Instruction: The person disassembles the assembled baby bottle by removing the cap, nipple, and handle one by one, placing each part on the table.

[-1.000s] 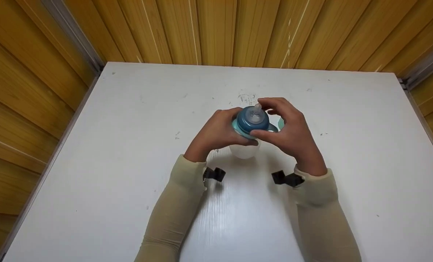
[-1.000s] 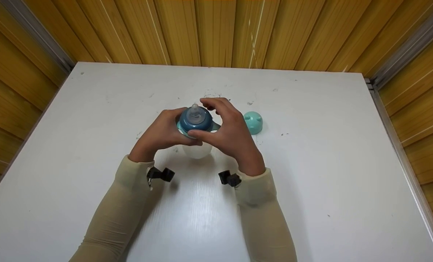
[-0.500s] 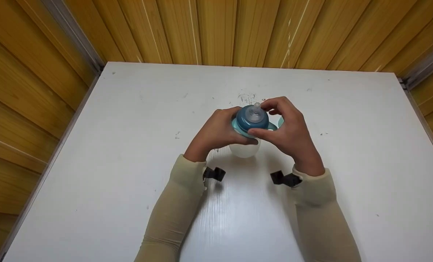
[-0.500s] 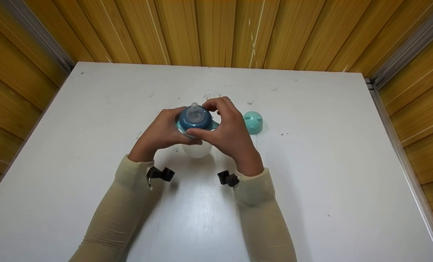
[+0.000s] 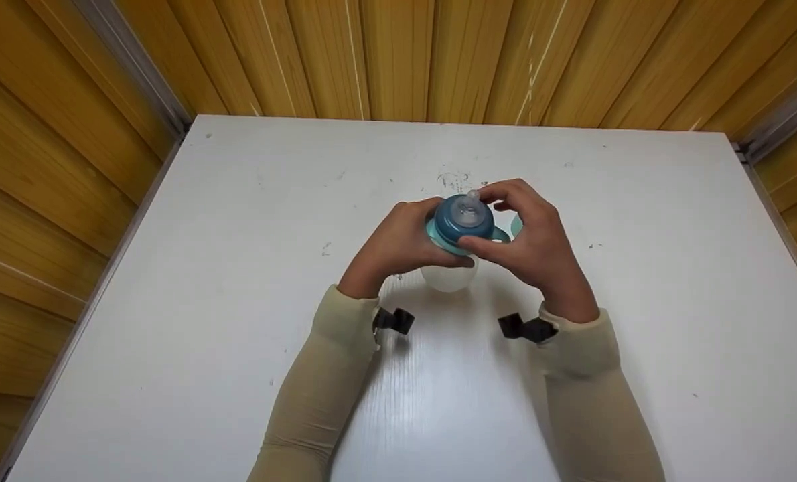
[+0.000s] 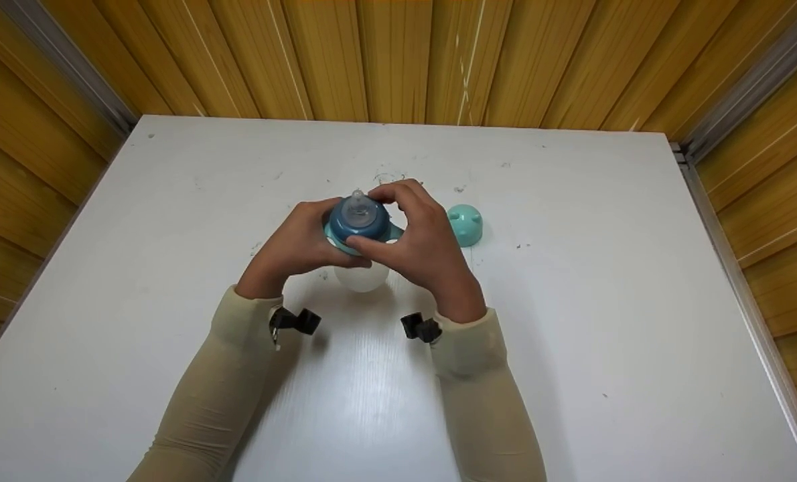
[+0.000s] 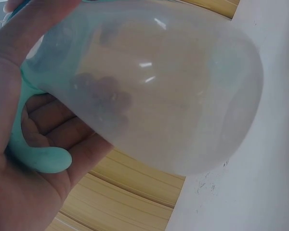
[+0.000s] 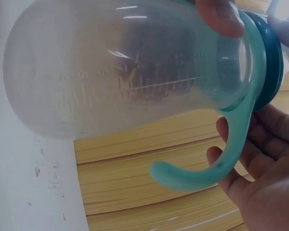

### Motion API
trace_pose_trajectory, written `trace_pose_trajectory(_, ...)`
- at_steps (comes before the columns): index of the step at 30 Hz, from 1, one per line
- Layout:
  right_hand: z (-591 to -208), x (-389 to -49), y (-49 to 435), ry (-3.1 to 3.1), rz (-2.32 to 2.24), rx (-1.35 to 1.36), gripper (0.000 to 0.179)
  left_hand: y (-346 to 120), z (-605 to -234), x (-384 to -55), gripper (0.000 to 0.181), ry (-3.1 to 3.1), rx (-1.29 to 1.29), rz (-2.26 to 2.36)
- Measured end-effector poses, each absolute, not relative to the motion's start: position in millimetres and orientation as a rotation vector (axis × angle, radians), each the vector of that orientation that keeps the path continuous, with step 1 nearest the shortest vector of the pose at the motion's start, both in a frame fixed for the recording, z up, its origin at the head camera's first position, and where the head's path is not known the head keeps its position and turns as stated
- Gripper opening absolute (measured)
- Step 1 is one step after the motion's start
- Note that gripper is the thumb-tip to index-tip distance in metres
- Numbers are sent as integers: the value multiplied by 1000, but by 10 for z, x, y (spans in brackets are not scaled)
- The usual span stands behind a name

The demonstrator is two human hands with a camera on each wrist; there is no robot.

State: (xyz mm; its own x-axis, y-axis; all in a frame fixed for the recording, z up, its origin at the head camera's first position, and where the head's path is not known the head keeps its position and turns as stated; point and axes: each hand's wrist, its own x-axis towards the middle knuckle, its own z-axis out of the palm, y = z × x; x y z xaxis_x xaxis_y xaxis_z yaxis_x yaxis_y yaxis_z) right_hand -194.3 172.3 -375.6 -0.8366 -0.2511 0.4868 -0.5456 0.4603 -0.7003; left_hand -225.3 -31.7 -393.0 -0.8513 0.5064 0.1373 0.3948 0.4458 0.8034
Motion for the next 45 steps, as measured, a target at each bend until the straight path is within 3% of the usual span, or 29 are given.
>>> trace_pose_trajectory(22, -3763, -1931, 1779, -2442, 1321, 713, 53, -303, -3926, -2242, 71, 2560, 783, 1360)
trace_pose_trajectory(35, -3748, -1924, 1745, -2448, 1381, 687, 69, -310, -3934, -2259, 71, 2531, 742, 1398)
trace_pose_trajectory(45, -3754, -1937, 1744, -2448, 1322, 683, 59, -320, -3931, -2259, 70, 2551, 801, 1413)
